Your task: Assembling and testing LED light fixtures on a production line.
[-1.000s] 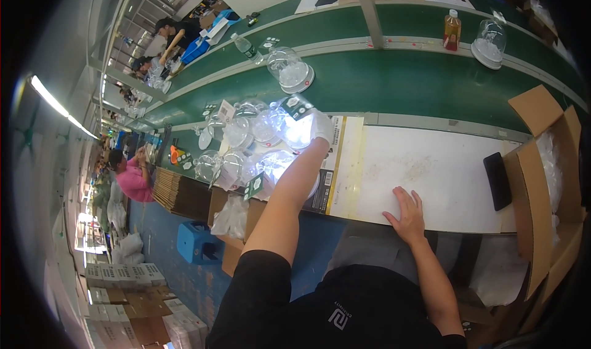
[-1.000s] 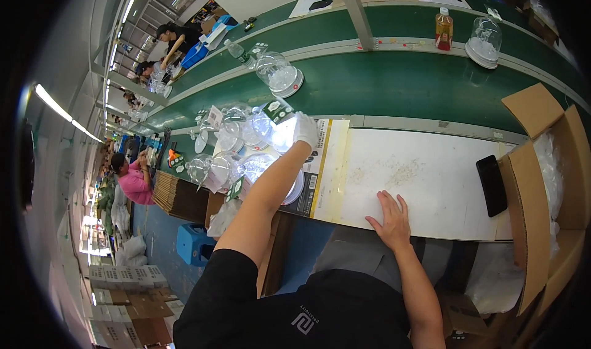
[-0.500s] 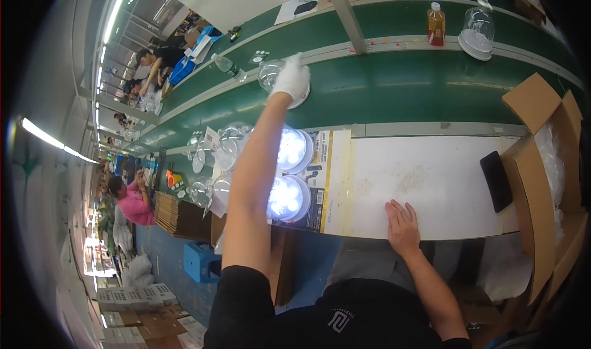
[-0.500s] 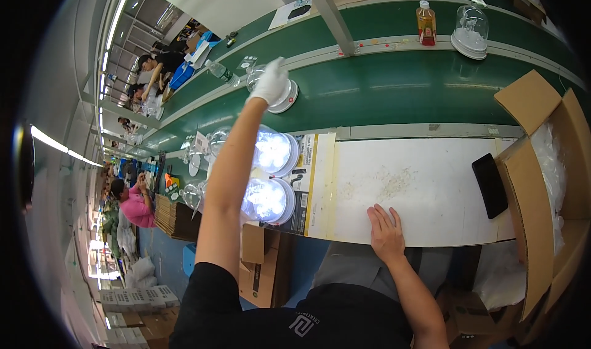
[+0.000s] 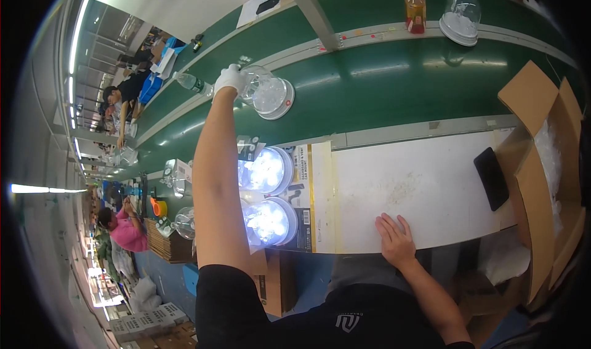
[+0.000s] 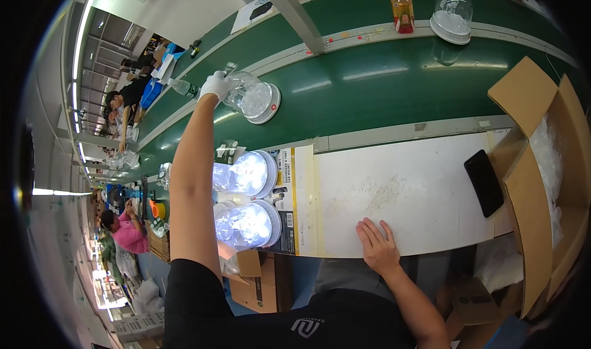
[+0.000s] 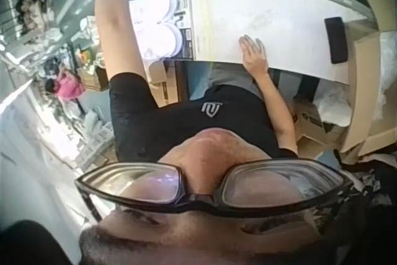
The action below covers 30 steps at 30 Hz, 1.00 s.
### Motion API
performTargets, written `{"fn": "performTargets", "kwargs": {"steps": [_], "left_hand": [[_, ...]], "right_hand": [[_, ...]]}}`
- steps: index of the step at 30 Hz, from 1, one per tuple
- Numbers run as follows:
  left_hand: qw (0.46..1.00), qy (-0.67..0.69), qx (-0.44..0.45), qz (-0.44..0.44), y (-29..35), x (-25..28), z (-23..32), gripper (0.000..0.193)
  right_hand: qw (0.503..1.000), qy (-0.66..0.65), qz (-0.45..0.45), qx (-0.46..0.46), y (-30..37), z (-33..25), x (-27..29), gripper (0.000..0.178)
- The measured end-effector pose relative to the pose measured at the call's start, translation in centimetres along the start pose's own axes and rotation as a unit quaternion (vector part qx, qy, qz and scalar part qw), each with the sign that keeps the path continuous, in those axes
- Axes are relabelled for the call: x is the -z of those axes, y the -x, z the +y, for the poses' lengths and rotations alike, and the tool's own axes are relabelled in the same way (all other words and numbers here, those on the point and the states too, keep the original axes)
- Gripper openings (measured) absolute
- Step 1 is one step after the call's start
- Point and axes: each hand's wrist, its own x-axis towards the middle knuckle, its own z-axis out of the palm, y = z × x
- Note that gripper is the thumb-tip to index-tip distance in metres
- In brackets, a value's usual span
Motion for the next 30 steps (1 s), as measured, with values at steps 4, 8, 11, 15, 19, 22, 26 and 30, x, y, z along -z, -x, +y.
{"fn": "performTargets", "kwargs": {"steps": [4, 8, 11, 15, 19, 22, 26, 30], "left_hand": [[0.999, 0.045, 0.016, 0.014, 1.7, -0.1, 3.9, 0.04], [0.994, -0.036, -0.086, 0.061, 4.9, 1.6, 5.3, 0.03], [0.983, -0.036, -0.149, 0.099, 9.2, 3.6, 7.0, 0.029], [0.961, -0.034, -0.253, 0.111, 16.4, 7.8, 9.3, 0.03], [0.943, -0.002, -0.32, 0.093, 25.6, 9.3, 12.5, 0.031], [0.93, 0.049, -0.352, 0.091, 32.3, 8.0, 14.3, 0.019], [0.91, 0.128, -0.385, 0.083, 39.4, 3.4, 16.3, 0.015], [0.905, 0.119, -0.4, 0.082, 43.8, 1.2, 16.6, 0.014]], "right_hand": [[1.0, 0.008, -0.008, -0.005, -0.1, 0.1, 0.1, 0.043], [1.0, 0.027, -0.008, 0.005, -0.1, -0.1, 0.0, 0.039], [1.0, 0.021, 0.011, 0.017, 0.0, 0.2, -0.1, 0.04], [0.998, -0.047, 0.026, -0.025, 0.7, 0.1, 0.5, 0.048], [0.96, -0.251, 0.051, -0.109, 1.4, 2.3, 1.2, 0.082], [0.947, -0.273, 0.112, -0.127, 0.9, 2.9, 3.5, 0.113], [0.968, -0.224, 0.082, -0.072, 1.5, 2.7, 3.9, 0.134], [0.974, -0.207, 0.066, -0.065, 2.0, 3.1, 3.5, 0.137]]}}
